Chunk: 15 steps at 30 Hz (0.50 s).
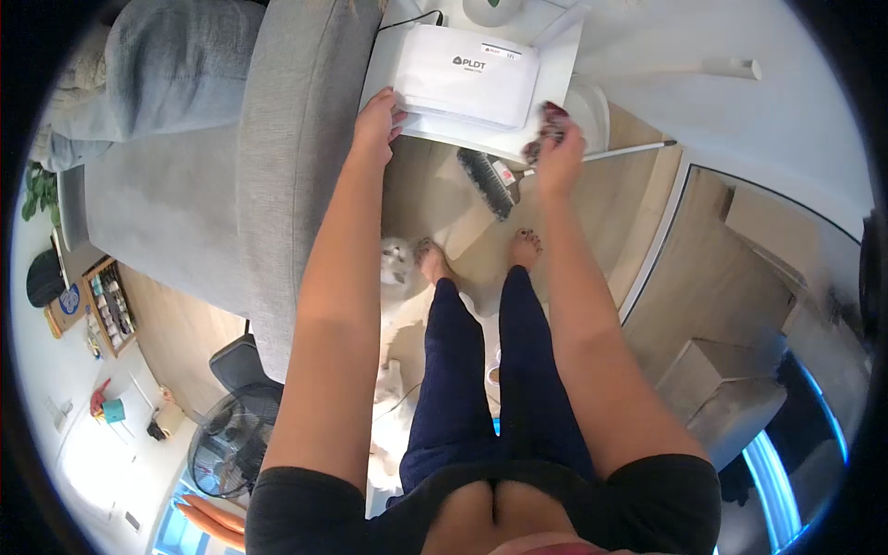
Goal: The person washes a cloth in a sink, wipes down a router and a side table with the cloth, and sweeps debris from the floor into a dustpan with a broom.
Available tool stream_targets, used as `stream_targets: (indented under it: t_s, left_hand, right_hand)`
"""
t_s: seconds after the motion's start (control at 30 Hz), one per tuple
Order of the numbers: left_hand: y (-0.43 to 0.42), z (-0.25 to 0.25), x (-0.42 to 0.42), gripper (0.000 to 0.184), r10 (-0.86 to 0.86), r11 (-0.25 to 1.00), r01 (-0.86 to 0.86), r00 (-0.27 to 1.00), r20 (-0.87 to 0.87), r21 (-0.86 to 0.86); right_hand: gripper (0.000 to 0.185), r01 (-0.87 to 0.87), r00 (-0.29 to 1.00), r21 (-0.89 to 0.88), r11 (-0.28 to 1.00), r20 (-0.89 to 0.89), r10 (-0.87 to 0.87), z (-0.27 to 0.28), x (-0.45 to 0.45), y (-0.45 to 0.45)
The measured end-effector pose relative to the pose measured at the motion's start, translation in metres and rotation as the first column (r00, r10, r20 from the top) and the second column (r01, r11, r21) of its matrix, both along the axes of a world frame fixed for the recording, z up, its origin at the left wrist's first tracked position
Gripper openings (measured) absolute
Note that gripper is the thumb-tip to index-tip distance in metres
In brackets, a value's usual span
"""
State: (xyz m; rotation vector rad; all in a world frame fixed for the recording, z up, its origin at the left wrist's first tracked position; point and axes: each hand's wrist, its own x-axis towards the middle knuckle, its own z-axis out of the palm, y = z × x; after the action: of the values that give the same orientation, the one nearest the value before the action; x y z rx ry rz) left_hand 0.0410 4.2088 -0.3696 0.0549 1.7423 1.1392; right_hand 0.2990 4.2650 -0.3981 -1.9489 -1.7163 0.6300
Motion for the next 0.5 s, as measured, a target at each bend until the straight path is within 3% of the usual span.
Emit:
stream_targets:
  t_s: [0.03,0.07,0.1,0.17,0.23,0.33,0.4,0.47,0.5]
  left_hand:
    - [-0.002,-0.001,0.001,0.039,-0.015,1.0,0.015,1.0,0.0,-0.004]
    - [-0.004,-0.002,0.002,0.037,-0.058,0.998,0.057,0.998,-0.031,-0.006]
    - [-0.003,-0.002,0.001,0.035,-0.099,0.995,0.098,0.993,-0.062,-0.008]
    - [-0.007,-0.014,-0.005,0.033,-0.125,0.992,0.126,0.988,-0.087,0.007]
    - [-0.009,-0.025,-0.008,0.032,-0.147,0.988,0.151,0.983,-0.114,0.024]
    - [-0.007,-0.032,-0.002,0.03,-0.06,0.992,0.075,0.988,-0.143,0.104]
    - [-0.007,-0.034,-0.002,0.027,0.093,0.959,-0.077,0.995,-0.045,0.274]
    - [-0.005,-0.042,-0.008,0.028,0.041,0.974,-0.02,0.995,-0.087,0.225]
    - [-0.004,-0.046,-0.012,0.029,-0.001,0.983,0.025,0.991,-0.132,0.18]
  right_hand:
    - [0.047,0.121,0.991,-0.016,0.992,-0.05,-0.122,0.0,0.001,-0.001]
    - [0.048,0.132,0.991,0.199,0.971,-0.046,-0.125,0.0,0.003,-0.003]
    - [0.048,0.144,0.989,0.201,0.969,-0.045,-0.137,0.019,-0.004,-0.006]
    - [0.05,-0.028,0.993,0.065,0.997,-0.111,0.035,0.056,-0.035,-0.019]
    - [0.052,-0.286,0.955,0.194,0.939,-0.026,0.296,0.051,-0.078,-0.024]
    - [0.044,-0.422,0.906,0.239,0.874,0.092,0.412,0.053,-0.14,-0.034]
    - [0.041,-0.466,0.883,0.217,0.858,0.174,0.436,0.046,-0.158,-0.037]
    - [0.033,-0.623,0.781,0.238,0.745,0.156,0.604,0.035,-0.16,-0.037]
    - [0.033,-0.622,0.782,0.235,0.747,0.16,0.602,0.029,-0.155,-0.034]
